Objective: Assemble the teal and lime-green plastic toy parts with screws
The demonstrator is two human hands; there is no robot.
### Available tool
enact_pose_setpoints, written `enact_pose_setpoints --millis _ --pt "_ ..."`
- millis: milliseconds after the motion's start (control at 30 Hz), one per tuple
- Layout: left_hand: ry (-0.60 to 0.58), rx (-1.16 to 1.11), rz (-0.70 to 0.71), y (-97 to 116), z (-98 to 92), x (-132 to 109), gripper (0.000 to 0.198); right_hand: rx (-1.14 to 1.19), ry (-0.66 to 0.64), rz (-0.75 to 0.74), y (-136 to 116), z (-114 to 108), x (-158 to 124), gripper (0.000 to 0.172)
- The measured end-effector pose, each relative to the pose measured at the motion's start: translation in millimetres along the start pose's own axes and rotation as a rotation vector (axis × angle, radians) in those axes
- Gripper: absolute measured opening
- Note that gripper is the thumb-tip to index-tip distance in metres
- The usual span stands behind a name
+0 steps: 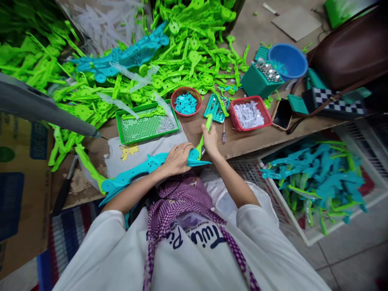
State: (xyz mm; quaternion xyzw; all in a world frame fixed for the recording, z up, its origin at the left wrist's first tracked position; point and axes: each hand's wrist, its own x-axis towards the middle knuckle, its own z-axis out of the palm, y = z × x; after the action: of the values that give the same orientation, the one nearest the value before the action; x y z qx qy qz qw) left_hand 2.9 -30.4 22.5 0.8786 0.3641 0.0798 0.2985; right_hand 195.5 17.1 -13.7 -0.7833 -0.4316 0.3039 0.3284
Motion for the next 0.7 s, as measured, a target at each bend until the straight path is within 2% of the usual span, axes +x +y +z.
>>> enact_pose_setpoints --millis 133,233,300,467,500,600,700 --pt "-0.003 -0.022 0.058 -3.3 4.5 0.6 0.074 -0.064 -0.108 -0.068 -13.0 0.0 2.1 0.028" --pt "0.014 -0.024 0.047 -3.6 5.4 0.4 0.074 0.009 -0.020 -0.119 -12.9 -1.3 -2.6 0.034" --pt "-0.016 -0.019 0.039 -2.9 5.8 0.5 0.075 0.052 0.015 -0.088 -7.8 -1.8 -7.3 0.038" --pt "-0.155 -0.116 -0.013 -6.2 -4.7 9.9 0.101 0.136 -0.015 -0.008 3.3 -1.0 -9.8 0.039" --pt "-0.192 -0.162 -0.027 -8.3 -9.4 14.2 0.095 0.158 -0.022 0.002 3.4 -0.8 -9.2 0.039" --pt "-0.331 -0.309 -0.078 -15.5 -23.7 30.2 0.055 0.241 -0.023 0.018 -0.4 -0.5 -8.0 0.042" --pt "-0.471 -0.453 -0.159 -20.8 -32.5 44.6 0.048 0.319 -0.002 -0.042 -7.0 -1.0 -6.3 0.047"
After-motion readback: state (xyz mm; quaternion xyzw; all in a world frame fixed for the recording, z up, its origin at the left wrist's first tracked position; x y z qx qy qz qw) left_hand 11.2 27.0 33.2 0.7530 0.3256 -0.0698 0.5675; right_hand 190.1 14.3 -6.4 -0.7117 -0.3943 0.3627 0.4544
